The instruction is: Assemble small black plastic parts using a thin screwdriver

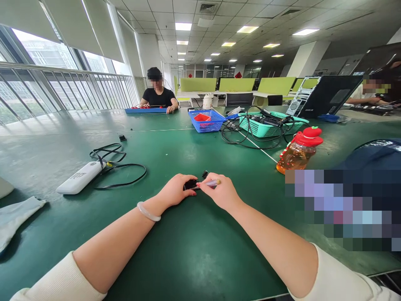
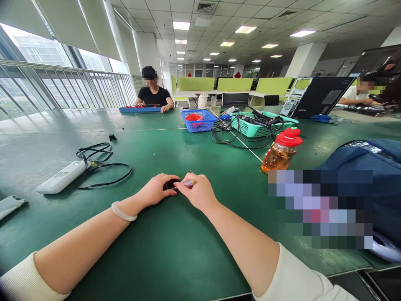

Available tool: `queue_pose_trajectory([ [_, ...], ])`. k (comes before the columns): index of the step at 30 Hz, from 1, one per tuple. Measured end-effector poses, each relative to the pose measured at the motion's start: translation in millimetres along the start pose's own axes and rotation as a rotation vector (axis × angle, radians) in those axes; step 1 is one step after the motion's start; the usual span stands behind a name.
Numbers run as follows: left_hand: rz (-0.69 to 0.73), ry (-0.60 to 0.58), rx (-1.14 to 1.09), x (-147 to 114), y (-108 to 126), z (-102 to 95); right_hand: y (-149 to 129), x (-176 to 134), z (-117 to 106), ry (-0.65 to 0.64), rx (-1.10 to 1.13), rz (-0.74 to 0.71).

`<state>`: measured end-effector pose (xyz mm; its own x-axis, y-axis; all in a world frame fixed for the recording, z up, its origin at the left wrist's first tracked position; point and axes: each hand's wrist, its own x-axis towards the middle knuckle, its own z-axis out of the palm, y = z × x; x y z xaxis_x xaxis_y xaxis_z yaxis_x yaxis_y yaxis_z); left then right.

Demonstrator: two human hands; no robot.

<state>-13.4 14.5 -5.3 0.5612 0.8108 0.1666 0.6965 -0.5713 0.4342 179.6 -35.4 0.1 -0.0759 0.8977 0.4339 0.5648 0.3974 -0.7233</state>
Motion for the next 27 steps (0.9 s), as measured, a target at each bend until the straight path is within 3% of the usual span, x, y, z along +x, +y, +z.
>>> queue_pose_trajectory([
  [4, 0.026, -0.006, 0.007, -1, 2, -0.3, 1, 2, -9, 0.044, 0.17, 0.039],
  [9, 0.036, -0.002, 0.015, -2, 2, 0.3, -2, 1, -15, 0.17, 0.059, -0.067],
  [20, 0.092, 0.064, 0.014, -4, 1, 2.3, 3, 1, -9, -0.03, -0.072, -0.109],
  [27, 0.043, 0.156, -0.014, -7, 9, -1.5, 6, 6, -18, -0.155, 0.151, -0.009],
])
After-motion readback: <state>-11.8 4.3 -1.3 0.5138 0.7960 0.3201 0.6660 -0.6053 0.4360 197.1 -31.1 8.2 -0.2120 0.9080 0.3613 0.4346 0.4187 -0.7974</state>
